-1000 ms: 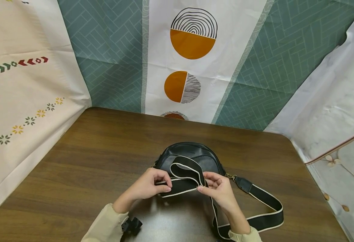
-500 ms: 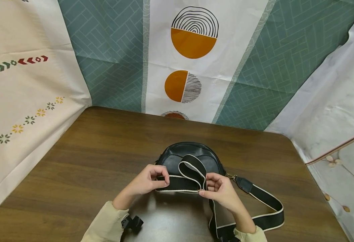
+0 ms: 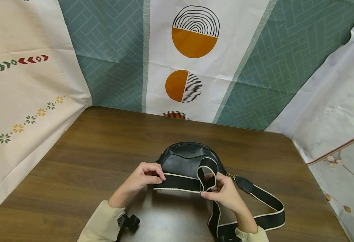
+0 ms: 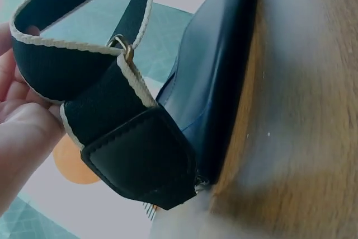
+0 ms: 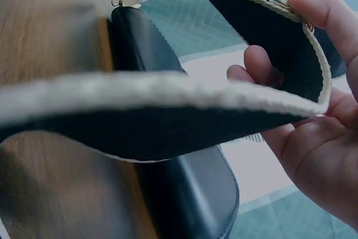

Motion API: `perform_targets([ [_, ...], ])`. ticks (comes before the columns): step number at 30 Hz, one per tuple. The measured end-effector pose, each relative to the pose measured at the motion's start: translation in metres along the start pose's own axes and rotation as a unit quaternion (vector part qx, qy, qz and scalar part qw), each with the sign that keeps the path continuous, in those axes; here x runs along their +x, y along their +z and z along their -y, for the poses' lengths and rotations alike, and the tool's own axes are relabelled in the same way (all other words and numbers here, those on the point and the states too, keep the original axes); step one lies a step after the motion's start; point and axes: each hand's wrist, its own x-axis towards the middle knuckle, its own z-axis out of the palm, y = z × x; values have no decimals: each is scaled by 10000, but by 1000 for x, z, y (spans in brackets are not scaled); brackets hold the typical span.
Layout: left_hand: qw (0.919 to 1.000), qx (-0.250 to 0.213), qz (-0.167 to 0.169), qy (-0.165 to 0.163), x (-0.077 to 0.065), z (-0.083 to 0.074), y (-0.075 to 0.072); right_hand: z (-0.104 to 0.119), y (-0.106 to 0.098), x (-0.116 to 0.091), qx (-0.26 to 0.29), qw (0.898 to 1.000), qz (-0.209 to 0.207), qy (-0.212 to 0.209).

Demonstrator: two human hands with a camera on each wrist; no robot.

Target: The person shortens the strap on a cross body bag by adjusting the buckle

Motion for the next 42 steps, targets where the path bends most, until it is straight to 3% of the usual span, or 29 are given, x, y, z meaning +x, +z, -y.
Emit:
perform_targets([
  [5,9995,-164,-34,-252,-1,-1,-1,0,-2,-2,-89,9999,-96,-43],
  [8,9990,27,-4,-439,-1,0,0,0,-2,-2,5,9997,-149,-178],
  [15,9920,865,571,-720,4,3,7,3,3,-1,395,9985,-356,-123],
  [22,9895,808,814,-875,11,5,15,3,7,0,751,9961,-452,-28],
  [34,9886,650,790,-1101,32,9,36,4,7,4,368,9989,157,-246],
  [42,9847,598,149,-1629,37,14,50,3,10,5,647,9968,454,-108],
])
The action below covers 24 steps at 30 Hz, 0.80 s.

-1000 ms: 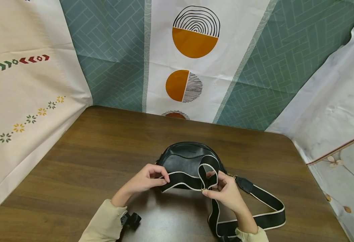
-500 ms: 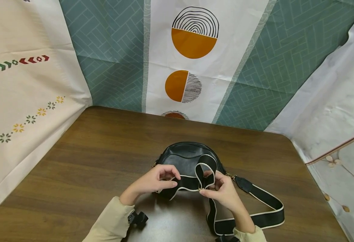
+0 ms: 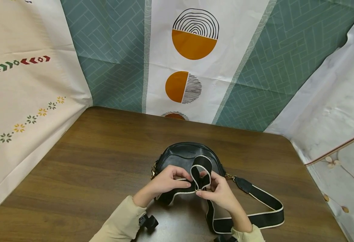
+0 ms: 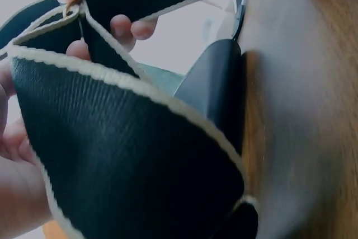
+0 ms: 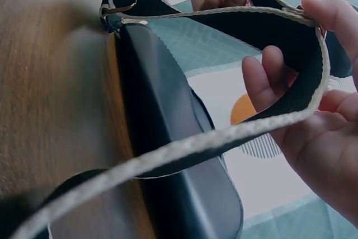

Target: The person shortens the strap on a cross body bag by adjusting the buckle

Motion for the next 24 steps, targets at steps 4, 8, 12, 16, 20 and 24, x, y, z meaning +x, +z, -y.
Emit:
perform_targets([
  [4,9997,-252,-67,-8,1,0,3,-1,3,1,38,9999,90,-54],
  [8,9991,-370,-160,-142,2,-1,5,-2,5,1,-176,9998,54,-53],
  [12,9983,-380,-272,-361,1,0,6,-3,7,0,-616,9980,-119,29],
  [16,9978,-279,-348,-499,-1,1,4,-1,8,0,-875,9958,-246,-61],
  [20,9972,-216,-417,-590,-4,0,1,1,7,0,-950,9949,-325,-47],
  [24,9965,-302,-439,-652,-7,1,-3,3,6,1,-988,9944,-362,58],
])
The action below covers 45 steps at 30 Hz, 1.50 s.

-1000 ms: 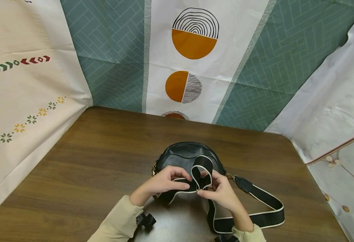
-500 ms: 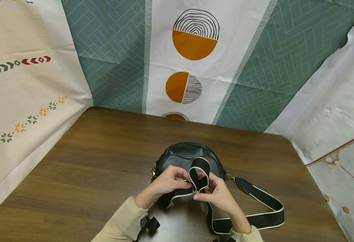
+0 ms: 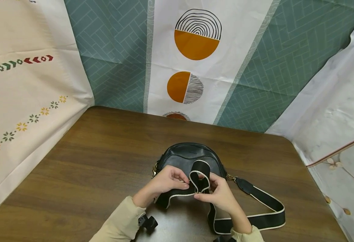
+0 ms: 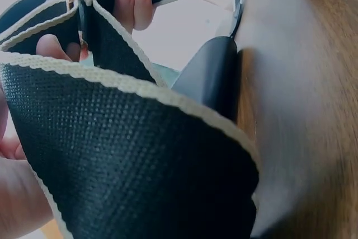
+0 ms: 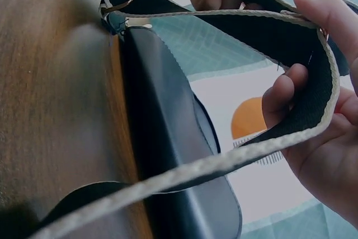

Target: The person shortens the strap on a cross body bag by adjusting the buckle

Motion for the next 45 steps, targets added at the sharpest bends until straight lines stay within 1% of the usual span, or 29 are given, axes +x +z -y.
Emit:
perform_targets([
  [6,9997,-90,-200,-136,-2,3,-6,-1,-4,-2,-59,9998,-158,143],
  [11,9996,10,-190,-206,-4,4,-14,-2,-8,-2,-75,9999,-79,88],
  [18,9987,68,-419,-283,-14,3,-31,-2,-17,-4,-26,9999,-153,-1],
  [21,9983,39,-499,-305,-17,5,-38,-2,-20,-5,3,9999,-147,12],
  [24,9980,-67,-579,-256,-21,8,-47,-3,-23,-7,30,9998,-179,-14],
  [29,9967,-292,-762,-43,-31,11,-64,-5,-29,-9,113,9997,-224,-52],
  [32,9959,-346,-831,-17,-34,12,-71,-6,-31,-10,76,9997,-240,-74],
  [38,9948,-392,-938,17,-36,15,-77,-6,-32,-11,8,9995,-299,-60],
  [45,9934,-475,-1041,58,-38,19,-82,-8,-33,-13,52,9997,-241,27],
])
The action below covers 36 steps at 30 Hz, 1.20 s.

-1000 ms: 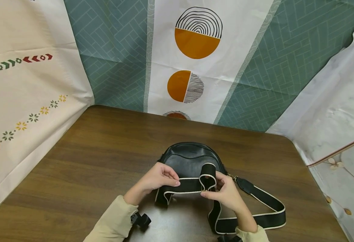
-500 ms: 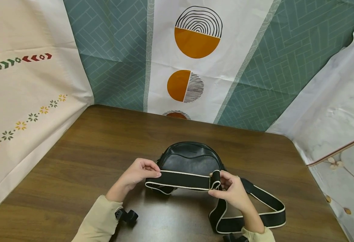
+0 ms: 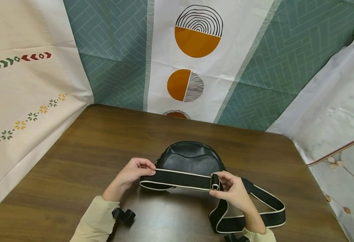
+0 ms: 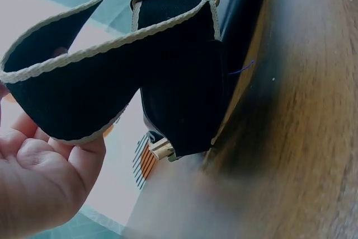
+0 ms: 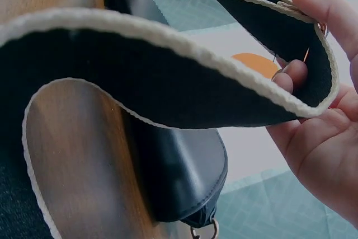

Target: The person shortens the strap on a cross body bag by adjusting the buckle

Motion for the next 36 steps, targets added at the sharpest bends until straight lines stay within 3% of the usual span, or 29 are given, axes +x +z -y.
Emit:
perform_targets([
  [9,9976,-102,-659,-196,-4,2,-12,-1,-3,-3,-79,9999,96,-85],
  [16,9957,-33,-850,-377,-3,-1,-11,-1,-3,-3,-276,9993,205,-110],
  [24,9951,639,-731,-182,-1,-1,-8,-1,-1,-3,-114,9999,19,63],
  [36,9886,1471,-309,-26,5,-4,7,-1,7,-1,883,9959,-119,-160],
])
